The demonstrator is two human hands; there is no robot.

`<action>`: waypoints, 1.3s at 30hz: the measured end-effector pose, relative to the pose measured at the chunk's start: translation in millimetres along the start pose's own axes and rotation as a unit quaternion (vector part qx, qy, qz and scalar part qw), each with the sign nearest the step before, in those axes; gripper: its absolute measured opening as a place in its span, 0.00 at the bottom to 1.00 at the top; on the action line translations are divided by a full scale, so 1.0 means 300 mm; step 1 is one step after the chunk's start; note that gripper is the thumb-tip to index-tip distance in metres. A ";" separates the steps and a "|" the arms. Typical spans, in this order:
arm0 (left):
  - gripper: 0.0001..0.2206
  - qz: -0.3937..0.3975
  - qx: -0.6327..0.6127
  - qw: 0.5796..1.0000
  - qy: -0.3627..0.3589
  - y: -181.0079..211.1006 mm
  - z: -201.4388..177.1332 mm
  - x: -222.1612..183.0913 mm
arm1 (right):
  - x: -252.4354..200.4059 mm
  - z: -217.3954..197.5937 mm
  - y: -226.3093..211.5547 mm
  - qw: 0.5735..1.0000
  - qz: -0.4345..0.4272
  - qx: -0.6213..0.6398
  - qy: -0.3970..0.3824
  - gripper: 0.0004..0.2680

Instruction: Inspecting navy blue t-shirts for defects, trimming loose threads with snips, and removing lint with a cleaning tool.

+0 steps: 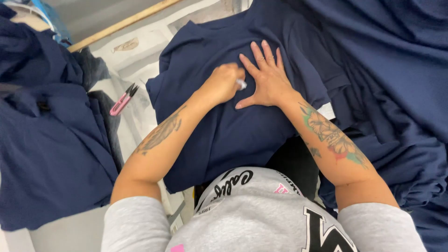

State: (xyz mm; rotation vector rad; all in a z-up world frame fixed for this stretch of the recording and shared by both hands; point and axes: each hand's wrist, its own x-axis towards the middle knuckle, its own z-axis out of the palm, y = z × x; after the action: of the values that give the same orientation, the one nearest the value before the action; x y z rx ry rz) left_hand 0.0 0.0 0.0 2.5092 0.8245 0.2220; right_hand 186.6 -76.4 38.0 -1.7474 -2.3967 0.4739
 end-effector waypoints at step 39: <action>0.07 -0.059 -0.022 0.970 0.236 -0.166 0.006 -0.060 | -0.061 -0.030 0.023 1.000 0.019 0.011 0.021 0.47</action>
State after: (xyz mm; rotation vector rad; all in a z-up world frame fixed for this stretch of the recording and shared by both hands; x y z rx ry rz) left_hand -39.8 23.5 -26.3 2.3855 1.1306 0.8081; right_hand 201.4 -90.4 45.4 -1.7777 -2.3252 0.4632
